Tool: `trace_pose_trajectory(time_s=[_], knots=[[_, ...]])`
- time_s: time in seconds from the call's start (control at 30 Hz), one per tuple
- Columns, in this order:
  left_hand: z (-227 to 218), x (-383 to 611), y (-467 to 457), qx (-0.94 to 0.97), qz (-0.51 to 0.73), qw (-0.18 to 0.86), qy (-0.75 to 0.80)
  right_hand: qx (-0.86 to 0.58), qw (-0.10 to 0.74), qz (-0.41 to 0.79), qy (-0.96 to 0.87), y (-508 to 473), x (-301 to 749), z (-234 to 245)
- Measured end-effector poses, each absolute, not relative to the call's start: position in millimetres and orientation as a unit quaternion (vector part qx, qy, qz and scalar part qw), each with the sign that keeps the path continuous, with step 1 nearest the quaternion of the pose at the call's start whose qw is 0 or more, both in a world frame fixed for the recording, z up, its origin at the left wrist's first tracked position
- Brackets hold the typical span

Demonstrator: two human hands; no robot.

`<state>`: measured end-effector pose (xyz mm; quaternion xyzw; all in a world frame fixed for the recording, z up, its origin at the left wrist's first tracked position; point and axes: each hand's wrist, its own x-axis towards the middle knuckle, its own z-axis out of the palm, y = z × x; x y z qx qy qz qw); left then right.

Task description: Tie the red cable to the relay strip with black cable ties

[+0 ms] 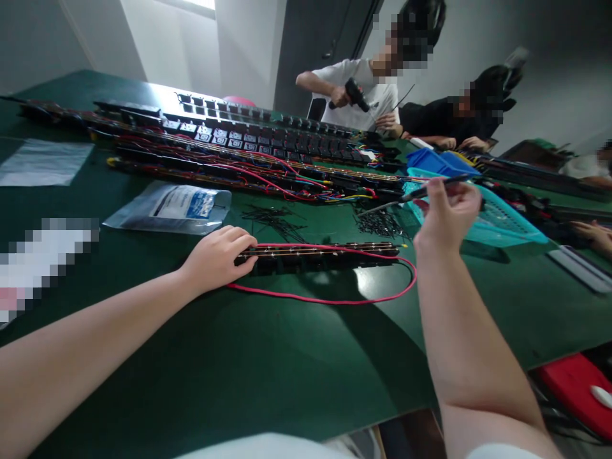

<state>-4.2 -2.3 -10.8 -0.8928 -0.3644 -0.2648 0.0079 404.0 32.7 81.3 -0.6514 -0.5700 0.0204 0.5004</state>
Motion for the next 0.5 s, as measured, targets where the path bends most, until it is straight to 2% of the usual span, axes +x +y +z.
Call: trace_pose_trajectory(time_s=[0.07,0.17,0.33,0.5], knots=[[-10.7,-4.1,-2.2,-0.891,-0.269,0.004,-0.365,-0.63,0.544,0.09,-0.548,52.7,378.6,77.5],[-10.0,-3.8,-1.9,-0.891,-0.272,0.0,-0.364,-0.607,0.557,0.199,-0.53,72.6,348.2,68.4],[-8.6,-2.1,-0.9,-0.889,-0.274,-0.01,-0.366,-0.605,0.541,0.318,-0.489,85.1,335.7,52.2],[-7.0,0.2,-1.1,-0.885,-0.277,-0.028,-0.373,-0.636,0.504,0.38,-0.445,83.6,337.7,39.2]])
